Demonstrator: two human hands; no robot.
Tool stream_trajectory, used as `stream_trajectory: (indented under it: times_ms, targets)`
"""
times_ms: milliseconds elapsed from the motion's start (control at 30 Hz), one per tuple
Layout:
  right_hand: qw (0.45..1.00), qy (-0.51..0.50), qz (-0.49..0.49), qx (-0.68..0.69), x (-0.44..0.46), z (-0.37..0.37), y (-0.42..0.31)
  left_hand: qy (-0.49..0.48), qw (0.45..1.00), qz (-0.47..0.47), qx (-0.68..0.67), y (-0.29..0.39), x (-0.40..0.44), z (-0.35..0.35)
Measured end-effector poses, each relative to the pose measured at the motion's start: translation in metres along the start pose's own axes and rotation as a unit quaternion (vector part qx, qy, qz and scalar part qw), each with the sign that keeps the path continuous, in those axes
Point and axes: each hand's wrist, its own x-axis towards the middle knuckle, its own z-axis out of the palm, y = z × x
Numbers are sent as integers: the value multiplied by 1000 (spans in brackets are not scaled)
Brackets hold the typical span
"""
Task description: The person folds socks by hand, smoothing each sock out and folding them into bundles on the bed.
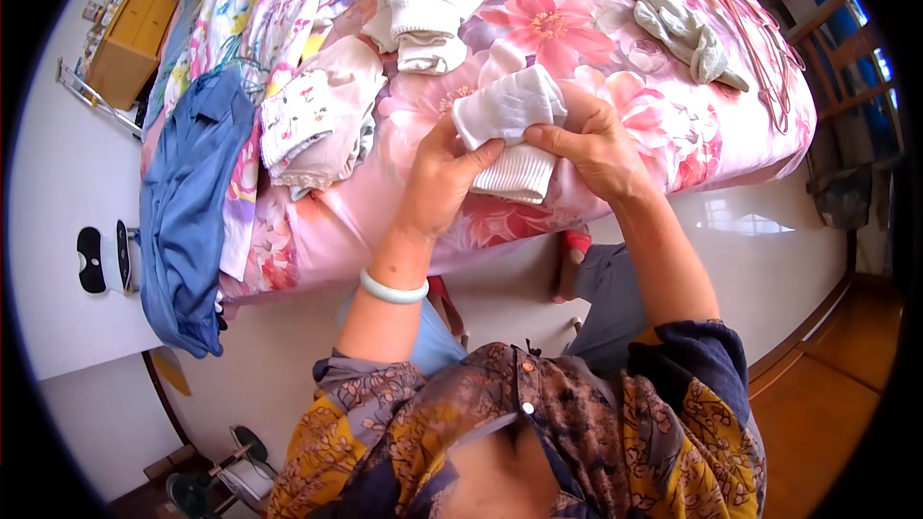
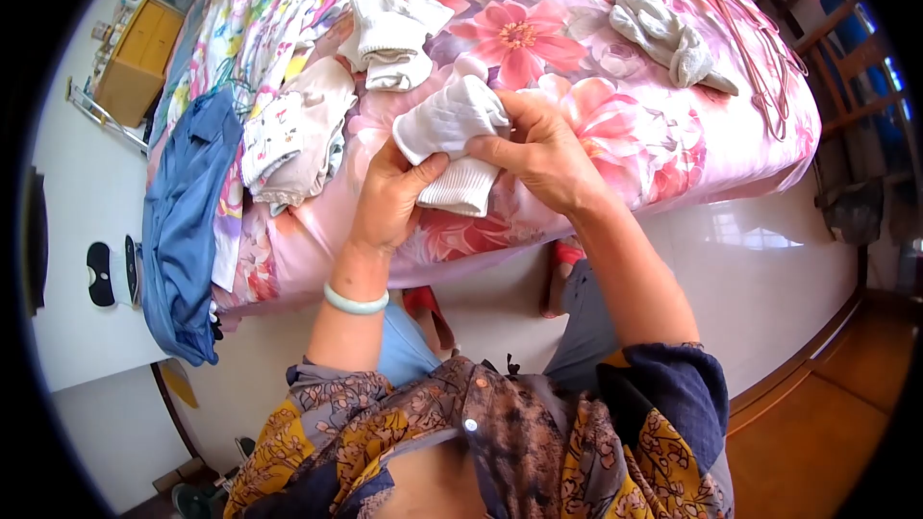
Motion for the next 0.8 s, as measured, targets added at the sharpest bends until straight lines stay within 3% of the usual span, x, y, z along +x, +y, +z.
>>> stream_trajectory:
  times_ms: [133, 267, 333, 533, 733, 800]
  targets:
    - [993, 27, -65, -93, 0, 0, 10, -3, 997, -41, -70, 3, -1, -2]
    - [927, -23, -258, -271, 6, -7, 14, -37, 983, -85, -159, 3, -3, -12]
    - [900, -12, -273, -340, 6, -3, 8, -59, 964, -136, -223, 4, -3, -22]
    - [828, 48, -309, -465, 5, 2, 12, 17, 949, -68, -308, 7, -11, 5]
    - [758, 1, -303, -577, 2, 8, 17, 42, 984, -37, -170, -2, -7, 2]
    - [928, -29, -90, -360, -1, -5, 8, 38, 989, -24, -144, 0, -7, -1]
